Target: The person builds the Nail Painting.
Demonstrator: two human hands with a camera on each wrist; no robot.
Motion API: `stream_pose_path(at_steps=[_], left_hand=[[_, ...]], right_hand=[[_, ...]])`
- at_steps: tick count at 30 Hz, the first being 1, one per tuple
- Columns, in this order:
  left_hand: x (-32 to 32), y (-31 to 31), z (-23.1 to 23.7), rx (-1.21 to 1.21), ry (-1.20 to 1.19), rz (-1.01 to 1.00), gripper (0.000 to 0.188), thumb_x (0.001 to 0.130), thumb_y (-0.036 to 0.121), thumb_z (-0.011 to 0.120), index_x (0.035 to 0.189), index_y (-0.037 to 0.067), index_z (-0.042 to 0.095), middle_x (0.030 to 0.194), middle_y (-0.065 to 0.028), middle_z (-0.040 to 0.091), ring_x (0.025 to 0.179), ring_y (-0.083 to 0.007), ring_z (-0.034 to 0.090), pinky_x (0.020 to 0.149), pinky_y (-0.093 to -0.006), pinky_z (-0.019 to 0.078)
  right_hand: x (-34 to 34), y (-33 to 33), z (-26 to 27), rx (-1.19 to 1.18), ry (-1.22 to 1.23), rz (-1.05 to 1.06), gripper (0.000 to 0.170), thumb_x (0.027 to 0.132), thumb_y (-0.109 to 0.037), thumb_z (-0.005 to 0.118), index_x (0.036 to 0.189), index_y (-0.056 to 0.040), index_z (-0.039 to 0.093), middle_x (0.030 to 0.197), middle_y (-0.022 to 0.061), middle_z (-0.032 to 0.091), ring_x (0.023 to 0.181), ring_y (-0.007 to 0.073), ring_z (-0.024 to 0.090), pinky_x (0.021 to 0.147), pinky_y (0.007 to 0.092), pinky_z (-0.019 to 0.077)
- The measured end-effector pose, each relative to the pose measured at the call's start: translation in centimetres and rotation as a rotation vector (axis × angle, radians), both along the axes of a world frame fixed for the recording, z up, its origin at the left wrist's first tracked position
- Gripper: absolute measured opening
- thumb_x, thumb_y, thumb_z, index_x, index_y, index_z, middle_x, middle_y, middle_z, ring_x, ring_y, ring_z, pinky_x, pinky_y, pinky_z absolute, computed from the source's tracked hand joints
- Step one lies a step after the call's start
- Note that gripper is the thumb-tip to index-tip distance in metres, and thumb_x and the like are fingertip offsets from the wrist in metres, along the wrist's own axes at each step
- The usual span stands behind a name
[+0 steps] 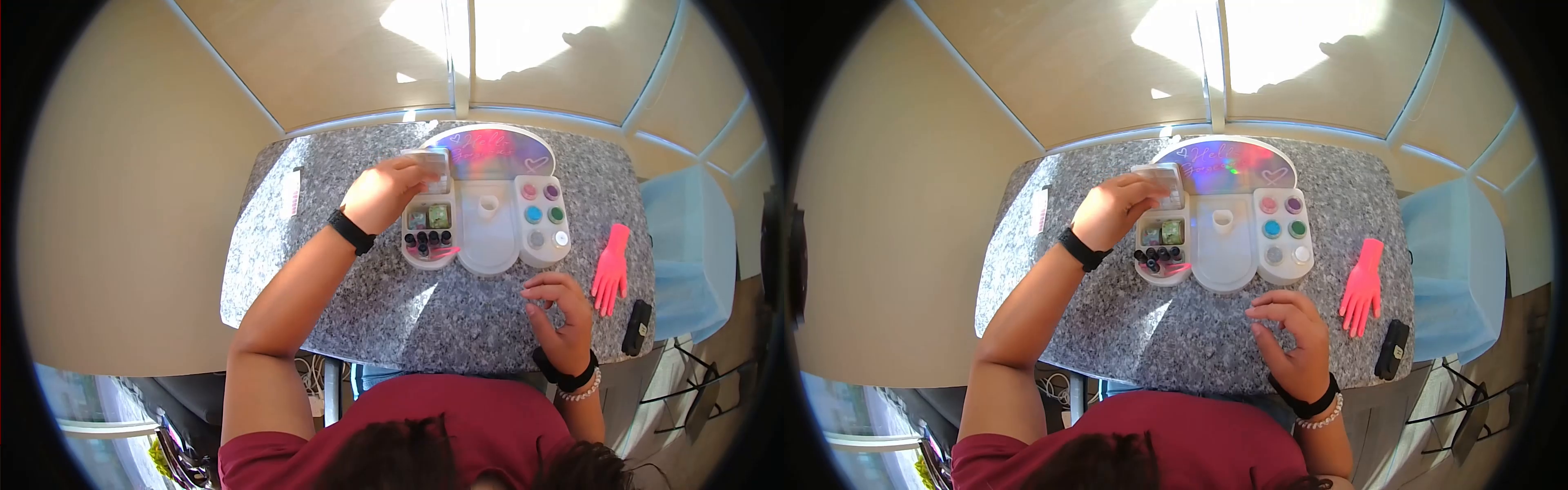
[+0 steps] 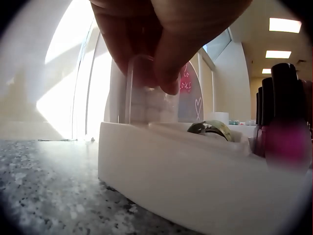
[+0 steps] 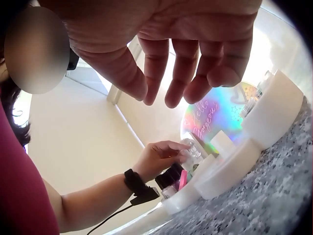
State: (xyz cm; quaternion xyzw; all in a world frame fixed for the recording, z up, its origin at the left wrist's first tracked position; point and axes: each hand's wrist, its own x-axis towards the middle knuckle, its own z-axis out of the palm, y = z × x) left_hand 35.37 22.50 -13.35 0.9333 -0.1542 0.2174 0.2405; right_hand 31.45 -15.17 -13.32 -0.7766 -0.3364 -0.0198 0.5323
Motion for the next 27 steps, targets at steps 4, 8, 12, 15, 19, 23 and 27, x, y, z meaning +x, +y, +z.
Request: stream_pose_path(at_steps=[4,8,12,15,19,23,27], left_hand=[[0.4,0.2,-0.6,0.241,-0.173,-0.023,0.035,0.087,0.013,0.087,0.121,0.019,0.082,0.118,-0.0039,0.078,0.109,-0.0286,0.072,0.095,-0.0431,0.0594],[-1.6,0.6,2.9,0.301,-0.302,0.158,0.06,0.074,0.028,0.096,0.13,0.02,0.077,0.125,-0.0024,0.074,0.111,-0.0278,0.07,0.098,-0.0446,0.0536],[-4.2,9.1,2.3,0.322,-0.23,0.674,0.051,0.088,0.029,0.091,0.133,0.012,0.075,0.126,-0.0124,0.076,0.119,-0.0363,0.069,0.105,-0.0475,0.0538],[-7.1,19.8,-1.4,0.243,0.244,0.888,0.055,0.097,0.035,0.083,0.144,0.011,0.069,0.144,-0.0135,0.072,0.139,-0.0361,0.062,0.118,-0.0496,0.048],[-7.7,26.1,-3.9,0.113,0.596,0.909,0.07,0.092,0.038,0.088,0.152,0.01,0.064,0.155,-0.017,0.065,0.148,-0.0353,0.057,0.124,-0.0473,0.0448],[-7.1,25.6,-5.4,0.096,0.427,0.791,0.085,0.086,0.032,0.095,0.159,0.013,0.057,0.154,-0.0182,0.065,0.148,-0.0339,0.057,0.124,-0.0455,0.0462],[-5.8,25.5,-5.1,-0.049,0.6,0.729,0.087,0.081,0.016,0.097,0.157,0.015,0.055,0.138,-0.0142,0.074,0.129,-0.0296,0.071,0.109,-0.0455,0.056]], right_hand=[[0.1,0.4,0.0,-0.013,-0.01,0.025,0.023,0.089,0.004,0.077,0.109,-0.0058,0.079,0.118,0.0098,0.075,0.099,0.0209,0.071,0.08,0.0317,0.0542],[0.3,0.8,-0.6,0.014,0.012,0.035,0.023,0.089,0.004,0.077,0.109,-0.0054,0.079,0.118,0.0099,0.075,0.099,0.0207,0.071,0.08,0.0319,0.0541],[0.5,1.3,-0.7,0.003,0.022,0.051,0.022,0.089,0.004,0.077,0.109,-0.0055,0.078,0.117,0.0101,0.075,0.098,0.0205,0.07,0.08,0.0317,0.0539],[0.6,1.8,-0.7,-0.001,0.024,0.067,0.022,0.089,0.004,0.077,0.109,-0.0057,0.078,0.117,0.0101,0.075,0.099,0.0209,0.07,0.08,0.0317,0.0539],[0.6,2.5,-0.6,-0.001,0.011,0.098,0.022,0.089,0.003,0.077,0.109,-0.006,0.078,0.118,0.01,0.075,0.101,0.0221,0.071,0.081,0.0322,0.054],[0.6,2.7,-0.6,-0.002,0.01,0.103,0.023,0.089,0.003,0.077,0.11,-0.0064,0.078,0.118,0.0098,0.075,0.102,0.0224,0.071,0.082,0.0326,0.054],[1.0,2.8,0.1,0.009,0.0,0.115,0.023,0.09,0.002,0.077,0.111,-0.0066,0.078,0.117,0.0099,0.075,0.101,0.0217,0.071,0.08,0.0318,0.0535]])
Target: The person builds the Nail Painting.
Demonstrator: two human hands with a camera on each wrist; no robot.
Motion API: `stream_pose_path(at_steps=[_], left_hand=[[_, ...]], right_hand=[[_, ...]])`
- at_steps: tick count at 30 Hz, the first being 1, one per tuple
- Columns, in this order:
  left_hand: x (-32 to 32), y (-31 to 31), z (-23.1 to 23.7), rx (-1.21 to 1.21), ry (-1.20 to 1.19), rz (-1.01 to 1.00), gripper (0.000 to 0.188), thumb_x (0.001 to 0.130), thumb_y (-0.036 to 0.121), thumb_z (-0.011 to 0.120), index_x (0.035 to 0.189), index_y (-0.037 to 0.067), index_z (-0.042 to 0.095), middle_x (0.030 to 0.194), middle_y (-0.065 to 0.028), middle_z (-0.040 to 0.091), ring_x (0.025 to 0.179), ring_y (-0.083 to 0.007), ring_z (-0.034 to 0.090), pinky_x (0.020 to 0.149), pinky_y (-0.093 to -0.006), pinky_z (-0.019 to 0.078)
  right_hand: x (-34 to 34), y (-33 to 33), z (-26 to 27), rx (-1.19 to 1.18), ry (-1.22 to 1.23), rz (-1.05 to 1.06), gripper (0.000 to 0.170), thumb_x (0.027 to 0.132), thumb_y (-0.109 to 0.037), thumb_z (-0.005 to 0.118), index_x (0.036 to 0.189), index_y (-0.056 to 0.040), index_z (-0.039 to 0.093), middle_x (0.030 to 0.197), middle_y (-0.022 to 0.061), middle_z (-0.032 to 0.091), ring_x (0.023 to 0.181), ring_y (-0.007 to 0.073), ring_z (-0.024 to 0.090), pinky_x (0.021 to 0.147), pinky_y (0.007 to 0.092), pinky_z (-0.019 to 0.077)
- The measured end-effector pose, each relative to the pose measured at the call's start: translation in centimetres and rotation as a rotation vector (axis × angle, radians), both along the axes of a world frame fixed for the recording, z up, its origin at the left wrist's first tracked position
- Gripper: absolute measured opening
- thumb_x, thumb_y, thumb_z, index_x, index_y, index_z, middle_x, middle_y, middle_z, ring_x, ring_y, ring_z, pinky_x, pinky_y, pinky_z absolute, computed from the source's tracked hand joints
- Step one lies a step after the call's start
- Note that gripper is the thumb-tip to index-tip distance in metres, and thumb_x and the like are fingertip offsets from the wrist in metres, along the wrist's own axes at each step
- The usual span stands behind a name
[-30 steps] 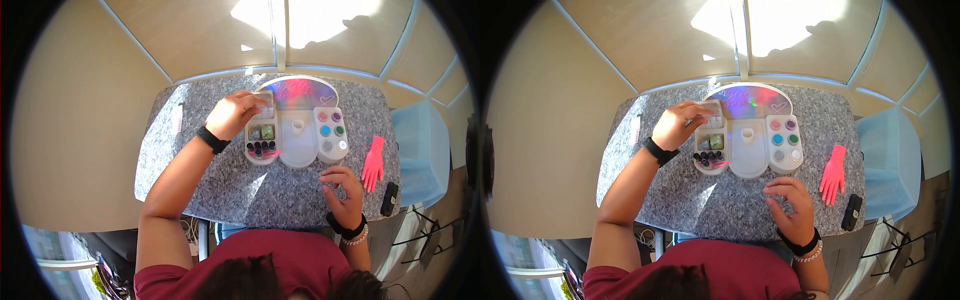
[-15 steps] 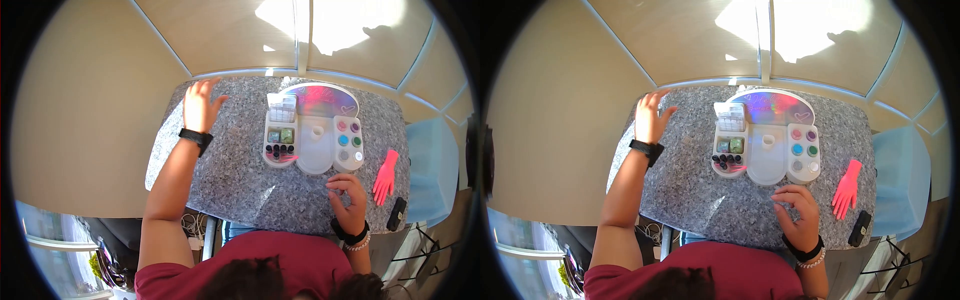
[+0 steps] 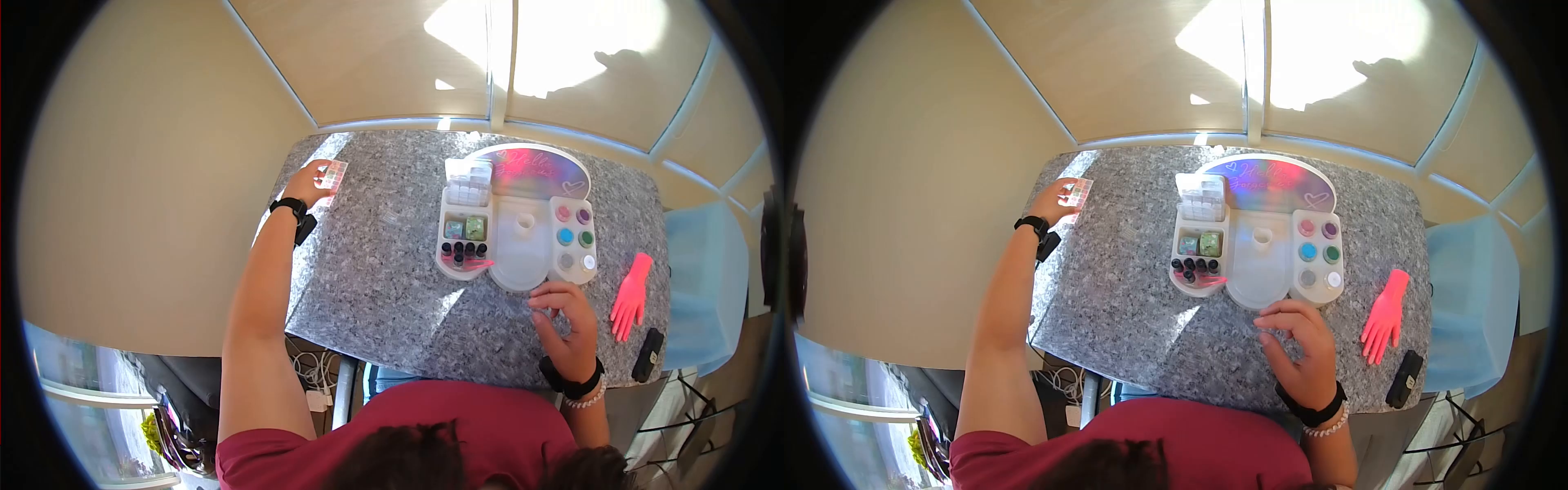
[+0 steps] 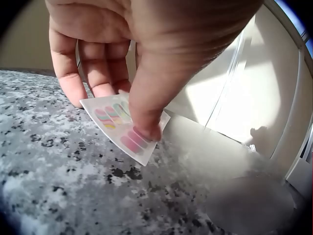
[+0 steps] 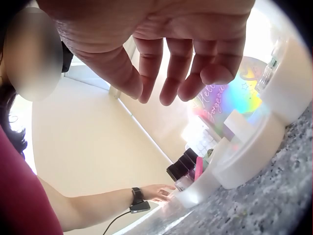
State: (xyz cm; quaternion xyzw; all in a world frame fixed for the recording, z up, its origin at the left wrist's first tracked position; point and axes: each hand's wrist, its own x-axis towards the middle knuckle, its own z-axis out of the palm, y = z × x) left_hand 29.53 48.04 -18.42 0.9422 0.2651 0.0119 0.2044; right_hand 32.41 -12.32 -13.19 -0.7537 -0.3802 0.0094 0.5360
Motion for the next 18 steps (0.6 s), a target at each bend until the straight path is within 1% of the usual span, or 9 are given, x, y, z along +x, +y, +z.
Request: stream_pose_path(at_steps=[1,6,8,9,10,14,16,17,18], left_hand=[[-0.3,-1.2,0.5,0.023,-0.041,-0.005,0.079,0.083,0.015,0.094,0.153,0.013,0.057,0.127,-0.0136,0.078,0.116,-0.0292,0.075,0.104,-0.045,0.0571],[0.4,-6.4,3.3,-0.173,-0.291,0.045,0.063,0.089,0.01,0.089,0.146,0.009,0.063,0.116,-0.0132,0.081,0.105,-0.0271,0.079,0.097,-0.043,0.0617],[0.8,-10.9,5.2,-0.585,-0.605,-0.073,0.05,0.093,0.004,0.085,0.139,0.003,0.065,0.116,-0.0155,0.081,0.104,-0.0232,0.079,0.089,-0.0385,0.0651],[0.6,-13.8,6.5,-0.737,-0.629,-0.192,0.032,0.099,0.005,0.081,0.128,-0.001,0.068,0.114,-0.0145,0.082,0.106,-0.0207,0.078,0.089,-0.036,0.0654],[0.3,-16.0,6.8,-0.746,-0.659,-0.248,0.03,0.098,0.003,0.082,0.126,0.0,0.07,0.11,-0.0141,0.083,0.101,-0.0204,0.079,0.085,-0.0366,0.0659],[0.0,-25.7,10.0,-0.547,-0.574,-0.334,0.019,0.09,0.005,0.092,0.102,0.002,0.078,0.092,-0.0036,0.081,0.08,-0.0095,0.076,0.072,-0.0248,0.0606],[0.1,-27.2,10.0,-0.471,-0.56,-0.382,0.021,0.089,0.007,0.093,0.105,0.002,0.079,0.091,-0.0017,0.08,0.079,-0.0069,0.074,0.07,-0.0237,0.0587],[0.2,-27.2,9.8,-0.374,-0.584,-0.412,0.036,0.086,0.014,0.096,0.117,0.006,0.078,0.099,-0.0046,0.081,0.081,-0.0108,0.077,0.071,-0.0276,0.0603],[0.1,-26.9,9.6,-0.375,-0.589,-0.411,0.036,0.086,0.014,0.096,0.117,0.006,0.078,0.099,-0.0046,0.081,0.081,-0.0108,0.077,0.071,-0.0276,0.0603]], right_hand=[[0.3,0.2,0.4,0.007,-0.016,0.01,0.023,0.091,0.002,0.077,0.112,-0.0066,0.078,0.117,0.01,0.075,0.099,0.0215,0.07,0.079,0.0315,0.0533],[3.1,2.3,2.8,0.024,-0.028,0.076,0.022,0.092,0.001,0.078,0.113,-0.0067,0.078,0.116,0.0103,0.075,0.094,0.0193,0.07,0.077,0.0318,0.0536],[4.5,4.4,3.1,0.117,0.091,0.106,0.023,0.095,-0.005,0.078,0.118,-0.0053,0.078,0.116,0.0109,0.077,0.097,0.0164,0.071,0.08,0.031,0.056],[5.3,5.7,3.5,0.112,0.092,0.102,0.023,0.095,-0.005,0.078,0.118,-0.0053,0.078,0.116,0.0109,0.077,0.097,0.0164,0.071,0.08,0.031,0.056],[6.2,7.2,3.9,0.09,0.122,0.094,0.026,0.097,-0.008,0.079,0.122,-0.0039,0.078,0.117,0.0118,0.078,0.098,0.0156,0.073,0.08,0.0311,0.0576],[8.3,12.0,5.2,0.106,0.088,0.123,0.031,0.098,-0.017,0.08,0.126,-0.0018,0.079,0.109,0.0127,0.082,0.098,0.0164,0.078,0.079,0.0321,0.061],[9.2,12.8,5.2,0.077,0.046,0.094,0.028,0.098,-0.018,0.08,0.122,-0.0026,0.08,0.105,0.0126,0.082,0.095,0.019,0.079,0.077,0.0333,0.0612],[9.5,13.0,5.1,0.05,0.01,0.064,0.025,0.098,-0.019,0.081,0.117,-0.0033,0.082,0.1,0.0126,0.083,0.093,0.0216,0.08,0.074,0.0344,0.0614],[9.7,13.2,5.0,0.047,0.006,0.066,0.025,0.098,-0.019,0.081,0.117,-0.0033,0.082,0.1,0.0126,0.083,0.093,0.0216,0.08,0.074,0.0344,0.0614]])
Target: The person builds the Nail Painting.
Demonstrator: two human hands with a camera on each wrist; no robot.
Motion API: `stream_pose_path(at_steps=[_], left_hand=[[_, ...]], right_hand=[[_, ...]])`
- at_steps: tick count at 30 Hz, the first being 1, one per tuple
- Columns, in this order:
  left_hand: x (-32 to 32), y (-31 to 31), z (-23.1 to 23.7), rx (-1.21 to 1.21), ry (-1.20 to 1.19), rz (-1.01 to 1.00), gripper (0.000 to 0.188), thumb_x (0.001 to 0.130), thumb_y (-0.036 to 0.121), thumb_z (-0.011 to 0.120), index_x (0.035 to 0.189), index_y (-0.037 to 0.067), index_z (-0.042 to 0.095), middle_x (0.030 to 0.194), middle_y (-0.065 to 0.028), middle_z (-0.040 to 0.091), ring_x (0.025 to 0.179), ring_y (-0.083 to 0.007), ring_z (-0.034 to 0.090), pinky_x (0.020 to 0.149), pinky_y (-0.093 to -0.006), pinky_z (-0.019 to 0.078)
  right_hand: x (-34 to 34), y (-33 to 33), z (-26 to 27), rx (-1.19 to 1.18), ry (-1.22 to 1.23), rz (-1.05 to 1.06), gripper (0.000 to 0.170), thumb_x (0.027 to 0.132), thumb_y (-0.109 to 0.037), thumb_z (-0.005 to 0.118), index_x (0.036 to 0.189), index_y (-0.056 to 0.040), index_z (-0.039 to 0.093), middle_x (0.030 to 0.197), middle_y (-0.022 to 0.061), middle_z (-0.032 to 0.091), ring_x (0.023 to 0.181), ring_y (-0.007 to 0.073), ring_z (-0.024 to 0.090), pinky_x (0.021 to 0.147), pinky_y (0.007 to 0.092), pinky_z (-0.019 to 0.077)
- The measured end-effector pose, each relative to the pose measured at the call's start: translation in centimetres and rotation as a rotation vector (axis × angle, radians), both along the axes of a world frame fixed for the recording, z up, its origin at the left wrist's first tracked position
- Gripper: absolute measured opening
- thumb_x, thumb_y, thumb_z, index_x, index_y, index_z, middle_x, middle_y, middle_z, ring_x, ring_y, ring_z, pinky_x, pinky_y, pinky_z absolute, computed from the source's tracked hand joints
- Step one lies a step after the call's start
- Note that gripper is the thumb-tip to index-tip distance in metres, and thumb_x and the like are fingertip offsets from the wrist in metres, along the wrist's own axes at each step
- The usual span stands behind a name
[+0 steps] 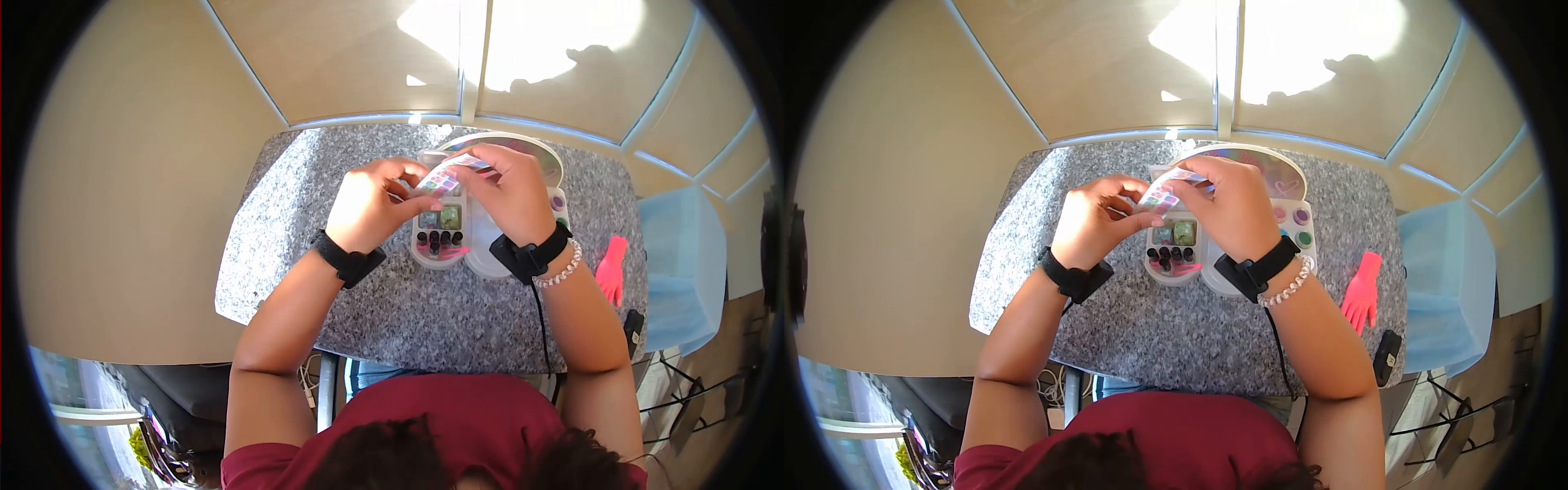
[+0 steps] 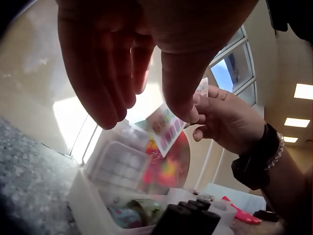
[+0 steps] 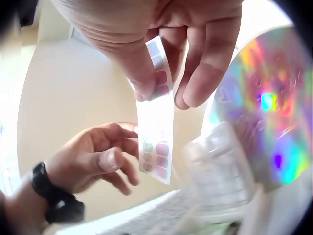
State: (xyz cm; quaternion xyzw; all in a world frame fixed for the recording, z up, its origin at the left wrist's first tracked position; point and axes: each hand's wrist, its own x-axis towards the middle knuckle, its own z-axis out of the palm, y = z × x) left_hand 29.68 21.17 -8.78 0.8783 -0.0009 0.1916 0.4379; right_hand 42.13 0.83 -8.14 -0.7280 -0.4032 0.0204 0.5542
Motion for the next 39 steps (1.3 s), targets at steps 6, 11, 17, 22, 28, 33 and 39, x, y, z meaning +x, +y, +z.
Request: stream_pose_path(at_steps=[6,11,17,22,28,33,39], left_hand=[[-0.5,7.7,-5.3,0.416,0.254,0.336,0.051,0.084,0.034,0.095,0.125,0.01,0.077,0.113,-0.0115,0.079,0.098,-0.0271,0.078,0.087,-0.0419,0.0626],[-0.9,11.0,-7.7,0.491,0.435,0.292,0.048,0.081,0.036,0.096,0.118,0.011,0.079,0.114,-0.0111,0.078,0.109,-0.0278,0.073,0.097,-0.0443,0.0593],[-0.6,11.7,-8.5,0.365,0.451,0.225,0.043,0.08,0.034,0.097,0.11,0.01,0.08,0.105,-0.0085,0.078,0.099,-0.0276,0.073,0.093,-0.0405,0.0594],[-1.1,8.8,-5.9,0.26,0.481,0.322,0.038,0.083,0.03,0.097,0.106,0.006,0.079,0.094,-0.0051,0.08,0.085,-0.0219,0.075,0.08,-0.035,0.0597],[-1.4,4.5,-3.5,-0.615,0.351,0.05,0.03,0.099,0.029,0.087,0.112,0.002,0.079,0.096,-0.0031,0.078,0.074,-0.0078,0.064,0.067,-0.0242,0.0504],[-1.0,2.9,-3.6,-0.762,0.441,-0.061,0.033,0.102,0.031,0.084,0.121,0.003,0.078,0.099,0.0024,0.075,0.073,-0.0058,0.056,0.067,-0.0235,0.0453],[-2.9,2.2,-5.7,-1.011,0.52,-0.101,0.035,0.105,0.032,0.079,0.129,0.006,0.076,0.105,0.0025,0.077,0.076,-0.0048,0.059,0.071,-0.023,0.0487]], right_hand=[[1.6,-0.1,-1.5,-0.146,-0.468,-0.112,0.013,0.095,-0.022,0.081,0.097,-0.0098,0.085,0.095,0.0091,0.081,0.094,0.0317,0.076,0.082,0.0424,0.06],[1.4,0.5,-2.3,-0.241,-0.52,-0.124,0.01,0.092,-0.018,0.084,0.097,-0.0096,0.084,0.098,0.01,0.08,0.1,0.0329,0.074,0.091,0.0436,0.058],[2.3,1.3,-4.6,-0.289,-0.534,-0.156,0.013,0.09,-0.017,0.083,0.101,-0.0109,0.082,0.097,0.0077,0.077,0.097,0.0321,0.072,0.085,0.0456,0.0581],[1.2,1.2,-3.4,-0.243,-0.415,-0.168,0.028,0.086,-0.013,0.085,0.113,-0.0129,0.079,0.105,0.0057,0.074,0.102,0.0322,0.071,0.086,0.0453,0.0583],[-2.3,0.7,0.3,-0.111,-0.68,-0.012,0.021,0.086,-0.008,0.082,0.106,-0.0155,0.079,0.112,0.0015,0.072,0.102,0.0286,0.07,0.084,0.043,0.0585],[-2.4,0.8,0.3,-0.151,-0.645,0.067,0.013,0.089,-0.006,0.079,0.097,-0.0161,0.079,0.107,0.001,0.072,0.098,0.0281,0.07,0.083,0.0415,0.0579],[-1.6,1.9,0.6,-0.092,-0.555,0.215,0.009,0.092,-0.007,0.075,0.1,-0.0099,0.073,0.1,0.0044,0.075,0.095,0.0301,0.071,0.084,0.0431,0.0572]])
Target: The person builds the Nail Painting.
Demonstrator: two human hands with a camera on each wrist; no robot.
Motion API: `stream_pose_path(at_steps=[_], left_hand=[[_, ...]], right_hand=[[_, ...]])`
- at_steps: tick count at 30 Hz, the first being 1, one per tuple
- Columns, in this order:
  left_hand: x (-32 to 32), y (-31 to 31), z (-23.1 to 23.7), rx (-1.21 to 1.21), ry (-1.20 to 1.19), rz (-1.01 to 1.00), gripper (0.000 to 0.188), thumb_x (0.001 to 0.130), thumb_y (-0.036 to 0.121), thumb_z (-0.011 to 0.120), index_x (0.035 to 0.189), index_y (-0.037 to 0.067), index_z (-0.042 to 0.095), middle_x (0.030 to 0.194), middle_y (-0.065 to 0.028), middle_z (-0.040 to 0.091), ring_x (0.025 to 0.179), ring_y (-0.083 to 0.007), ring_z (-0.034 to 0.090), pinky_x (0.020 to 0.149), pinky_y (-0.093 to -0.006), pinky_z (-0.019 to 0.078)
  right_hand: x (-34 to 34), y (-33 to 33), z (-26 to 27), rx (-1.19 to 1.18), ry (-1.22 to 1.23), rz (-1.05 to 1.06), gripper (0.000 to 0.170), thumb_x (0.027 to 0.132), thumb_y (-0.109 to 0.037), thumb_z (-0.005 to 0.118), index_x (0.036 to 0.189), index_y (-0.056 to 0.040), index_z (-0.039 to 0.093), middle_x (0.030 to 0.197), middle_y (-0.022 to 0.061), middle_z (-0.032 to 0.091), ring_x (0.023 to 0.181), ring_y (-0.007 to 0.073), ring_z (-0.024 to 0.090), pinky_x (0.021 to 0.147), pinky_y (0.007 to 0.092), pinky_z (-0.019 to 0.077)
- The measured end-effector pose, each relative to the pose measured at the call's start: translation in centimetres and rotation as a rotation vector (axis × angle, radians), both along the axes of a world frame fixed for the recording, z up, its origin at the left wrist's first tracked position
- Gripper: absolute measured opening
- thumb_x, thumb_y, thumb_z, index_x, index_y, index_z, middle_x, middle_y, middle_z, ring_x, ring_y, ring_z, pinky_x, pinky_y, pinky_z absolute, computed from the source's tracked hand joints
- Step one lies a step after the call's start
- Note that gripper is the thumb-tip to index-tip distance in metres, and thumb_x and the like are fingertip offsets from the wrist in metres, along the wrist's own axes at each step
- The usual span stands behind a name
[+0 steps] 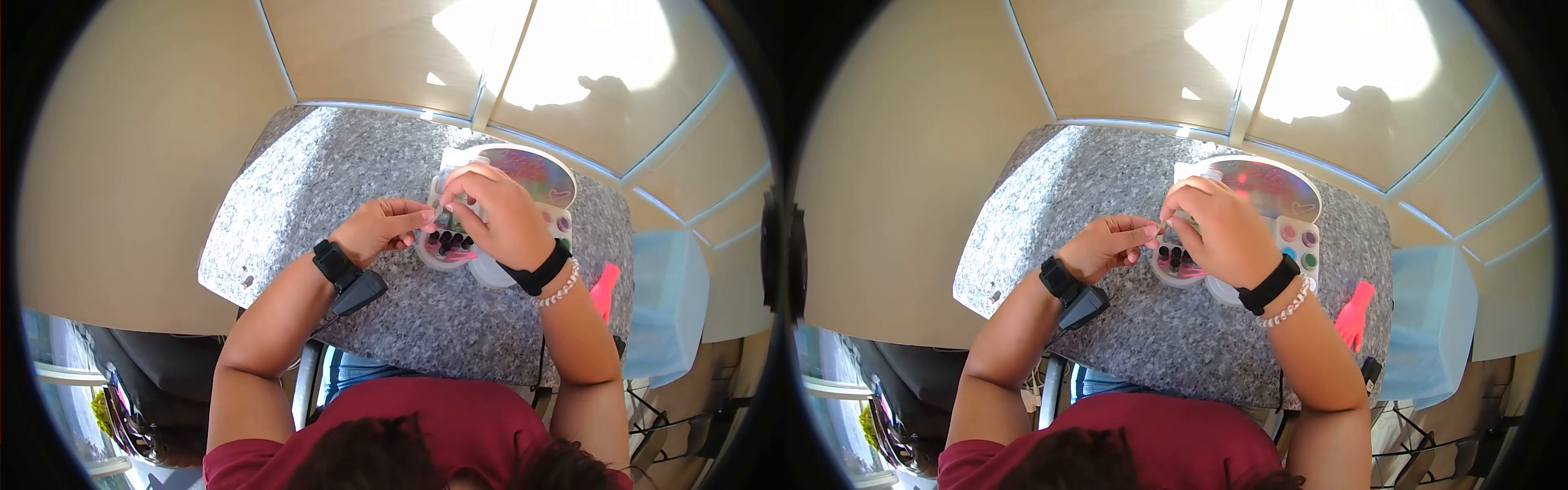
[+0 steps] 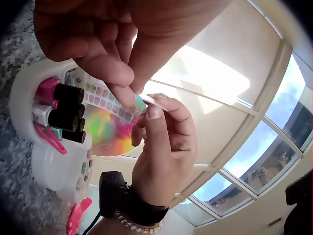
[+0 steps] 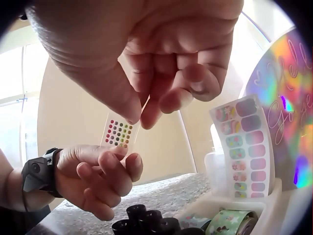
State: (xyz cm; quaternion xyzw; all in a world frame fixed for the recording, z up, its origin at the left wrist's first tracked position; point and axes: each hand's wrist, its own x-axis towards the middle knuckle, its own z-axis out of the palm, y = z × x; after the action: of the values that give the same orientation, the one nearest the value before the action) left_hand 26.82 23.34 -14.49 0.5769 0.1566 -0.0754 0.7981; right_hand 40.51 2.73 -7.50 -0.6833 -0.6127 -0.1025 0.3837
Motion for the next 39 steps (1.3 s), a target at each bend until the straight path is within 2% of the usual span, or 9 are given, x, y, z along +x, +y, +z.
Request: stream_pose_path(at_steps=[2,6,14,16,23,26,29,34,39], left_hand=[[-1.0,-0.4,-0.1,0.001,0.01,0.034,0.035,0.107,0.031,0.077,0.131,0.005,0.076,0.107,0.0018,0.078,0.076,-0.0046,0.059,0.072,-0.0226,0.0493],[-3.7,-1.3,-0.1,-0.005,0.037,0.084,0.036,0.112,0.03,0.068,0.136,0.004,0.074,0.112,-0.0008,0.08,0.078,-0.0041,0.06,0.076,-0.0222,0.0503],[-9.3,-3.8,-3.0,0.205,-0.157,0.298,0.033,0.114,0.029,0.064,0.132,0.005,0.076,0.109,-0.0013,0.08,0.08,-0.0044,0.06,0.075,-0.023,0.0486],[-10.2,-4.1,-3.2,0.187,-0.187,0.375,0.029,0.114,0.025,0.064,0.13,0.004,0.075,0.111,-0.0035,0.08,0.095,-0.0046,0.065,0.08,-0.0231,0.0503],[-11.4,-4.2,-3.9,0.178,-0.231,0.436,0.027,0.113,0.024,0.065,0.128,0.003,0.075,0.109,-0.0032,0.078,0.089,-0.006,0.063,0.079,-0.0249,0.0501],[-11.5,-4.2,-4.1,0.19,-0.246,0.407,0.026,0.114,0.022,0.065,0.127,0.002,0.074,0.111,-0.0047,0.078,0.102,-0.0091,0.069,0.082,-0.0253,0.0508],[-11.6,-4.2,-4.3,0.198,-0.254,0.412,0.026,0.114,0.023,0.065,0.127,0.002,0.074,0.111,-0.0047,0.078,0.1,-0.0087,0.068,0.082,-0.0253,0.0507],[-11.4,-4.5,-4.2,0.248,-0.246,0.425,0.027,0.113,0.024,0.065,0.127,0.003,0.075,0.111,-0.0043,0.078,0.096,-0.0081,0.067,0.082,-0.0252,0.0507],[-10.2,-4.5,-4.4,0.325,-0.254,0.372,0.03,0.112,0.025,0.066,0.133,0.004,0.072,0.122,-0.0068,0.077,0.1,-0.0095,0.065,0.086,-0.0271,0.0511]], right_hand=[[0.3,0.2,0.4,-0.208,0.14,0.059,0.007,0.094,-0.009,0.073,0.101,-0.0081,0.07,0.1,0.0068,0.075,0.097,0.0311,0.072,0.085,0.0429,0.0572],[1.0,0.8,0.5,-0.243,0.115,0.019,0.005,0.094,-0.01,0.072,0.1,-0.0098,0.071,0.096,0.0071,0.074,0.097,0.0306,0.073,0.084,0.0421,0.058],[3.2,2.6,-2.7,-0.302,-0.309,-0.227,0.003,0.092,-0.012,0.073,0.09,-0.0132,0.073,0.085,0.0061,0.075,0.093,0.0292,0.073,0.08,0.045,0.0588],[3.2,2.8,-2.9,-0.312,-0.317,-0.219,0.003,0.092,-0.012,0.073,0.09,-0.0136,0.073,0.084,0.0064,0.074,0.091,0.0296,0.073,0.078,0.0454,0.0587],[2.3,3.7,-4.1,-0.425,-0.389,-0.321,0.007,0.093,-0.02,0.072,0.089,-0.0153,0.074,0.082,0.0077,0.076,0.083,0.0314,0.074,0.071,0.0474,0.058],[2.4,3.8,-4.9,-0.472,-0.389,-0.325,0.007,0.093,-0.02,0.073,0.091,-0.0165,0.078,0.084,0.0092,0.077,0.083,0.0318,0.076,0.071,0.0471,0.0586],[2.5,3.7,-5.2,-0.529,-0.394,-0.346,0.011,0.095,-0.02,0.072,0.096,-0.019,0.083,0.085,0.0113,0.079,0.084,0.032,0.077,0.072,0.0468,0.0595],[1.2,1.6,-2.4,-0.397,-0.283,-0.345,0.015,0.099,-0.024,0.071,0.099,-0.018,0.085,0.089,0.0095,0.08,0.084,0.0319,0.077,0.073,0.0472,0.0596],[-0.3,-5.5,2.7,-0.172,0.264,-0.323,0.015,0.099,-0.017,0.079,0.111,-0.011,0.084,0.101,0.0088,0.084,0.082,0.0212,0.077,0.073,0.0346,0.0593]])
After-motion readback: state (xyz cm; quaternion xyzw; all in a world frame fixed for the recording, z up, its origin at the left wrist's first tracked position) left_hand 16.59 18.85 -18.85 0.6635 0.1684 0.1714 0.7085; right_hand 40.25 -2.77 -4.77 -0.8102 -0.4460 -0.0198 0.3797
